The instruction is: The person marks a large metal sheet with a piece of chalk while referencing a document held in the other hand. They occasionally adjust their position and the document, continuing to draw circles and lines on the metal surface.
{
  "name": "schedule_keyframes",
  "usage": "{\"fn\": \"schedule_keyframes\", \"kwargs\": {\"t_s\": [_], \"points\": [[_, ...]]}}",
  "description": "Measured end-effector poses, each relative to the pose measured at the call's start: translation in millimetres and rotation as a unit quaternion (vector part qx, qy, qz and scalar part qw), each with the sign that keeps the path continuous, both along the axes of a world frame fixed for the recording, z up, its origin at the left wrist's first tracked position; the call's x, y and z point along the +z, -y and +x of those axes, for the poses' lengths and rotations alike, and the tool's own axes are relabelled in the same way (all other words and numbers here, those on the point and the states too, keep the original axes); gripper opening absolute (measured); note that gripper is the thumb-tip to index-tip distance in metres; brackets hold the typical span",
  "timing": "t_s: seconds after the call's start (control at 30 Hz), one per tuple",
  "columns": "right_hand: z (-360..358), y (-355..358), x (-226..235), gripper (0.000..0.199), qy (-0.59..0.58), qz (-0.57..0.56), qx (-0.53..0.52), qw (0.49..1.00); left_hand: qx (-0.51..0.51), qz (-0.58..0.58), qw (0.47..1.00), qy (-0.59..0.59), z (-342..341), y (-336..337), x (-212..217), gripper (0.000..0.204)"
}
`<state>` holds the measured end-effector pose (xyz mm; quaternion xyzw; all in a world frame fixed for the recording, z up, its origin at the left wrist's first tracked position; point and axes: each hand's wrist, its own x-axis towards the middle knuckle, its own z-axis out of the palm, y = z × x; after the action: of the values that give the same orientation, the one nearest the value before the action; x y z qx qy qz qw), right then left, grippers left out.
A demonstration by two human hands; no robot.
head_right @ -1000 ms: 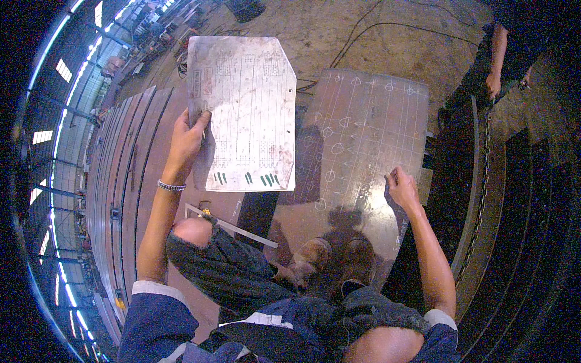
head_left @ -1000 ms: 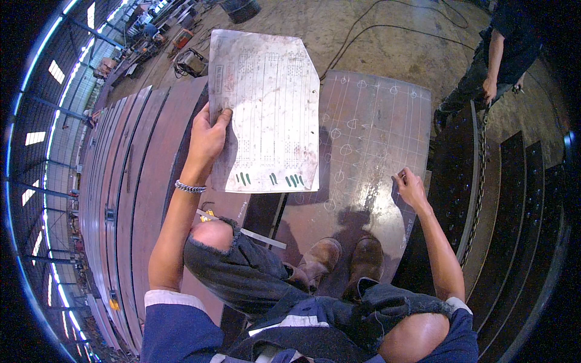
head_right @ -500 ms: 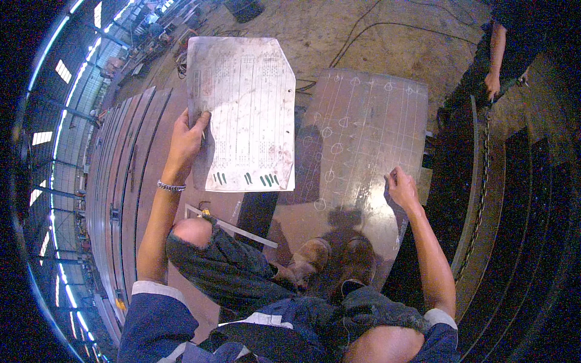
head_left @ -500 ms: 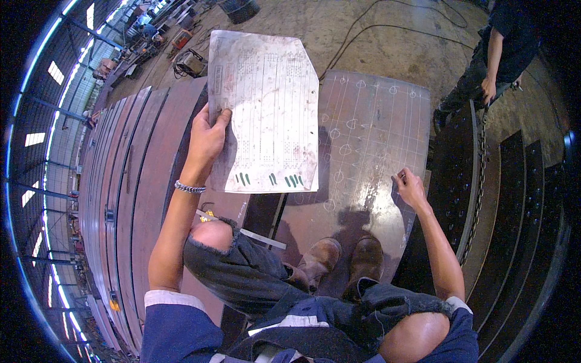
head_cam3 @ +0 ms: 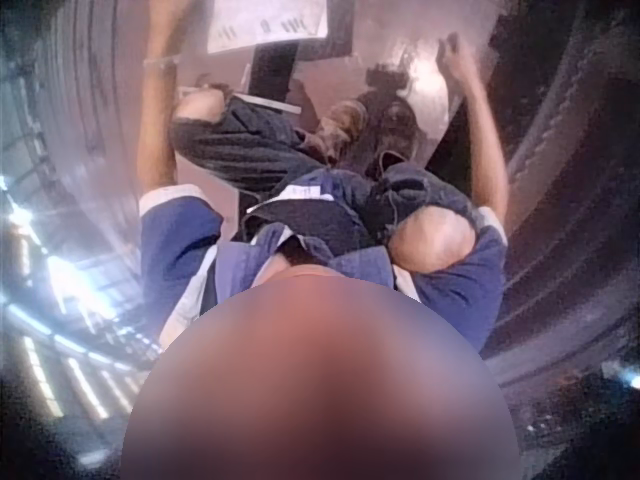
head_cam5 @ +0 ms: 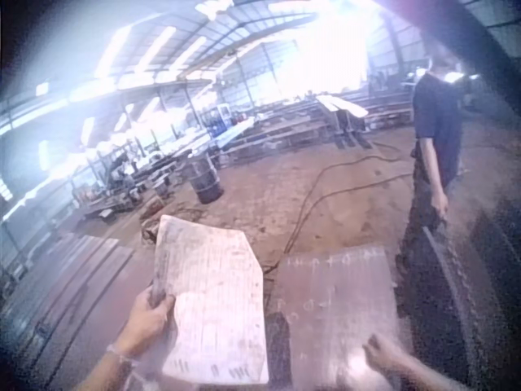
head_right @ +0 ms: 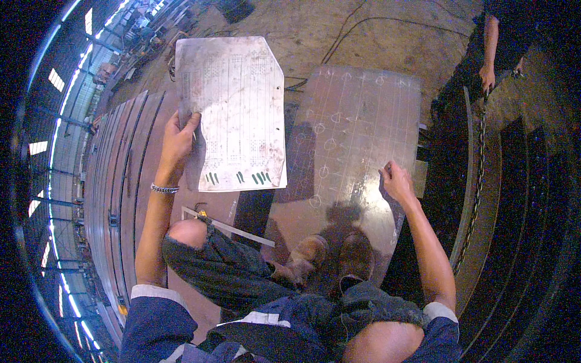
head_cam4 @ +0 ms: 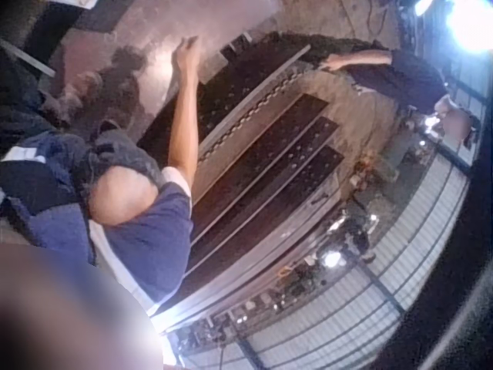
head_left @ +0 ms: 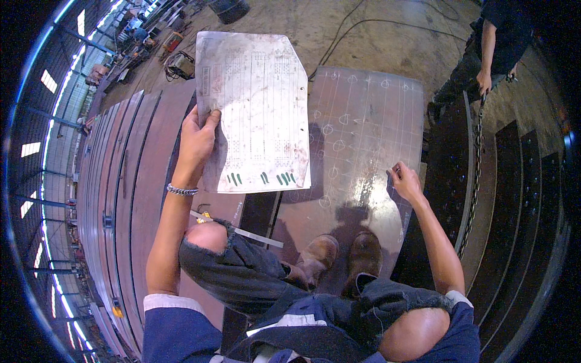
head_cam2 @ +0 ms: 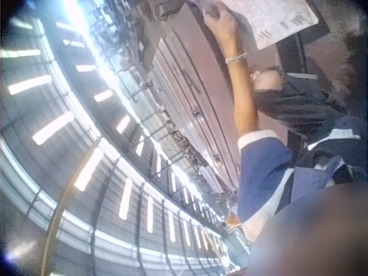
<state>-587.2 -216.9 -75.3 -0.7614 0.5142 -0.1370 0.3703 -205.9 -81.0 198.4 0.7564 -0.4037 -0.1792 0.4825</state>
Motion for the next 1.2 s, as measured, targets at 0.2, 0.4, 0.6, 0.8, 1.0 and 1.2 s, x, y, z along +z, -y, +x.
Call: {"fn": "schedule_keyframes", "kwargs": {"t_s": [0.2,0.4,0.6,0.8,1.0,1.2], "points": [[-1,-1,1,0.02,0.015,-0.017,0.0,1.0,0.005,0.014,1.0,0.024,-5,0,3,0.034],[-2,1,-4,0.022,0.01,-0.005,0.007,1.0,-0.005,0.014,1.0,0.016,-6,0,4,0.032],[-2,-1,-6,0.024,0.023,-0.025,0.005,0.999,0.0,0.015,1.0,0.008,-2,-1,1,0.032],[0,-2,2,0.024,-0.008,-0.003,-0.004,1.0,0.004,0.018,1.0,0.004,-3,0,3,0.031],[1,0,-4,0.025,0.005,-0.011,-0.002,1.0,-0.005,0.017,1.0,0.016,-3,0,4,0.03],[0,0,9,0.023,0.0,-0.023,0.013,1.0,-0.01,0.031,0.999,0.019,-4,0,6,0.029]]}}
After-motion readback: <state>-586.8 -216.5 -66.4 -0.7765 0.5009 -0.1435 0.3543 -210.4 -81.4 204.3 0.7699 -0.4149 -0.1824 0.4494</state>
